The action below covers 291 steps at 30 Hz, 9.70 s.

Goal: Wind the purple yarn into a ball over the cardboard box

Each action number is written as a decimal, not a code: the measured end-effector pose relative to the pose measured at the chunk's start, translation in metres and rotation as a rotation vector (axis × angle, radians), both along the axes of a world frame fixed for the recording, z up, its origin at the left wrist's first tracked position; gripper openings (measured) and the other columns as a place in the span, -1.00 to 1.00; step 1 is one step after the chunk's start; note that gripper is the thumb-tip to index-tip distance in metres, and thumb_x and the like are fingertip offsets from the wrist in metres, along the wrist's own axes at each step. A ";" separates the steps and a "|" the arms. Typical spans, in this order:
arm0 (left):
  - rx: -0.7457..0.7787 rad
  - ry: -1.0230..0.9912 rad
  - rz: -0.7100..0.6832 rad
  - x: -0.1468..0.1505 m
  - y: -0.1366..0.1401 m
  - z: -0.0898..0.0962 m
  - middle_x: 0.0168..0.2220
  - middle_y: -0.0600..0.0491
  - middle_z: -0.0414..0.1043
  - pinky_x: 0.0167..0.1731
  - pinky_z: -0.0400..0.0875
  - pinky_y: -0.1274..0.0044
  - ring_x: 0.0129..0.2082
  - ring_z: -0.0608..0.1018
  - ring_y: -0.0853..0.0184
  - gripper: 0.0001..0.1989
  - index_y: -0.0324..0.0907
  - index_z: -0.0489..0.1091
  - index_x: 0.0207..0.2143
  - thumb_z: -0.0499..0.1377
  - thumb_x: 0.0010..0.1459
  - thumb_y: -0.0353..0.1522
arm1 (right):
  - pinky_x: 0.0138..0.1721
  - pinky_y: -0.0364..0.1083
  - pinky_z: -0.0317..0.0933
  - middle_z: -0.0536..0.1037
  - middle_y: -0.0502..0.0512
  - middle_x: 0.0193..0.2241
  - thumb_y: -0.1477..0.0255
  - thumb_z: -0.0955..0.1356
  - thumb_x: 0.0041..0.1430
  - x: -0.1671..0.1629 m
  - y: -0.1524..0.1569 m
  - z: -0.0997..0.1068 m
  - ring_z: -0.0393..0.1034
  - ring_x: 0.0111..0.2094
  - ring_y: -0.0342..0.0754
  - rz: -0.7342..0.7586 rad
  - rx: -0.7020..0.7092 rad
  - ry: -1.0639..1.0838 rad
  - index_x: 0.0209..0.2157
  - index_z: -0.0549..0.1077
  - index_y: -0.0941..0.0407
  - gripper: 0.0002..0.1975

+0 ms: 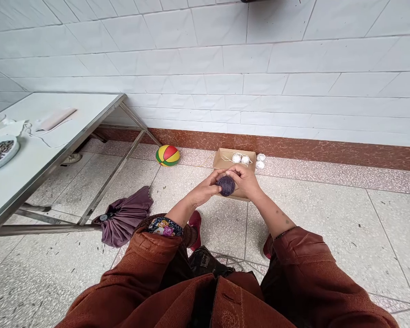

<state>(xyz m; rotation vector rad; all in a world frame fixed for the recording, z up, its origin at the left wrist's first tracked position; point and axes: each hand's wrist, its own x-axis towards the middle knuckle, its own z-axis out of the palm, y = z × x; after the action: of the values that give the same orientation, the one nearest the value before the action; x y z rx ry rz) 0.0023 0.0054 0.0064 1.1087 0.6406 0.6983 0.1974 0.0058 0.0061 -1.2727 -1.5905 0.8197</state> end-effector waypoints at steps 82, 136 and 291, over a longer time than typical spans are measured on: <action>0.024 -0.013 0.021 0.006 -0.004 0.000 0.07 -0.05 0.42 -0.13 0.39 0.44 -0.04 0.49 0.21 -0.24 0.03 0.21 0.30 0.37 0.07 -0.20 | -0.26 -0.03 0.24 0.48 0.04 -0.43 0.22 0.32 0.29 0.004 -0.004 -0.008 0.36 -0.37 -0.01 -0.033 0.019 -0.021 -0.39 0.44 0.06 -0.76; 0.104 0.232 0.431 0.001 0.010 -0.004 -0.15 0.01 0.52 -0.02 0.39 0.38 -0.14 0.53 0.27 -0.48 -0.16 0.43 -0.03 0.41 -0.09 -0.34 | -0.32 -0.09 0.24 0.49 -0.01 -0.46 0.18 0.31 0.34 -0.006 -0.027 0.011 0.32 -0.43 -0.09 0.365 -0.148 -0.045 -0.35 0.47 0.08 -0.71; -0.033 -0.013 0.383 0.069 0.029 -0.005 -0.11 -0.02 0.51 0.05 0.39 0.37 -0.09 0.53 0.28 -0.53 -0.20 0.42 -0.06 0.36 -0.07 -0.34 | -0.36 -0.08 0.13 0.42 -0.01 -0.51 0.25 0.28 0.26 0.039 -0.016 -0.025 0.29 -0.44 -0.04 -0.072 -0.091 -0.145 -0.39 0.40 0.04 -0.80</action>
<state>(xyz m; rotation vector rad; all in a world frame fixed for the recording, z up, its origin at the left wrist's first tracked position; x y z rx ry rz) 0.0711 0.0345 0.0016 0.9586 0.8618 1.0172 0.2368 -0.0105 -0.0188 -1.4747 -1.6265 0.7771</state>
